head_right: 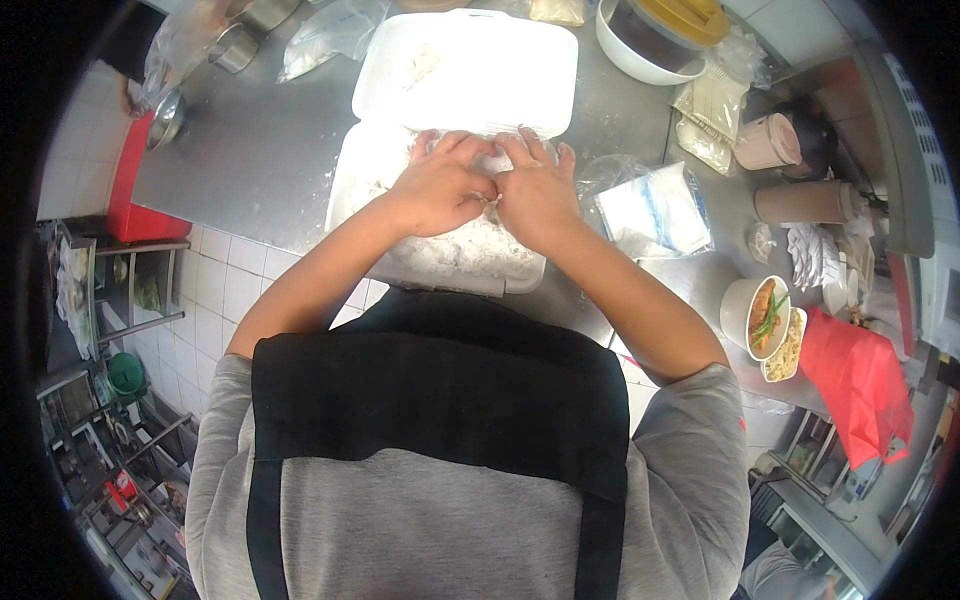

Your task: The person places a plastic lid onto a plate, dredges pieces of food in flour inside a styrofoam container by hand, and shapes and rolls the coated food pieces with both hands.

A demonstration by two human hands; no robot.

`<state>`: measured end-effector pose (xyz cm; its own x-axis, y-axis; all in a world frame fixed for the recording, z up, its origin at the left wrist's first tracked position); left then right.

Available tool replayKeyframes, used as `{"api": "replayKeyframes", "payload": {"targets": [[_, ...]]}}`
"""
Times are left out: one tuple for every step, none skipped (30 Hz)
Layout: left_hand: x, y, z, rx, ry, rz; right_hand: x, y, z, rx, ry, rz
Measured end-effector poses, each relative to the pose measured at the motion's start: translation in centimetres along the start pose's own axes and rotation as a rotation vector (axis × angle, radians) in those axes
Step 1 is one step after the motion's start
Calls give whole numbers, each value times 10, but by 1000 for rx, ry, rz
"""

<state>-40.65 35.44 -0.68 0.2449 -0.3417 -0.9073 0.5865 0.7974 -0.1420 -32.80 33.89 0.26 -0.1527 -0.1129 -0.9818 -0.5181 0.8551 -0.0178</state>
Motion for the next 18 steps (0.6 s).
{"api": "replayKeyframes", "payload": {"targets": [[0,0,0,1,-5,2,0,0,0,7,-5,-5],[-1,0,0,1,-9,3,1,0,0,7,-5,-2],[-1,0,0,-2,-13,-6,2,0,1,6,-6,0],[-2,0,0,-5,-17,-15,4,0,2,6,-6,2],[-2,0,1,-8,-21,-24,5,0,2,4,-1,14],[-2,1,1,-23,-19,-30,6,0,3,1,4,26],[-2,1,1,-37,-18,-36,5,0,3,-3,9,38],[-1,2,1,-51,-16,-41,4,0,2,-5,25,29],[-1,2,1,-45,-18,-34,2,-1,1,-6,41,20],[0,2,1,-39,-19,-27,1,-2,1,-7,57,10],[1,3,1,-32,-22,-21,1,-3,1,-25,70,11],[2,3,1,-28,-26,-22,2,-4,3,-41,83,13],[1,2,0,-25,-30,-23,2,-5,4,-59,95,16],[0,1,0,-24,-33,-22,1,-6,5,-66,113,16],[1,1,0,-23,-31,-22,0,-7,5,-74,130,16],[1,1,0,-23,-30,-21,-1,-8,5,-81,148,16],[1,2,0,-23,-28,-20,-2,-8,5,-85,149,17],[2,2,0,-23,-16,-35,-3,-8,4,-89,152,18]]}}
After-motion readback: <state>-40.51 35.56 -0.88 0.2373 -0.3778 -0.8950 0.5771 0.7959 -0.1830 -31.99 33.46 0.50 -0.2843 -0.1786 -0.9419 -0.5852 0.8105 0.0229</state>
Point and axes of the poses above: each hand's wrist, its own y-axis towards the middle knuckle, its own x-axis out of the palm, z = x × y, the point moved 9 cm from there along y, towards the middle knuckle, and after that the axes turned 14 degrees about -x, right-handed, at the moved point
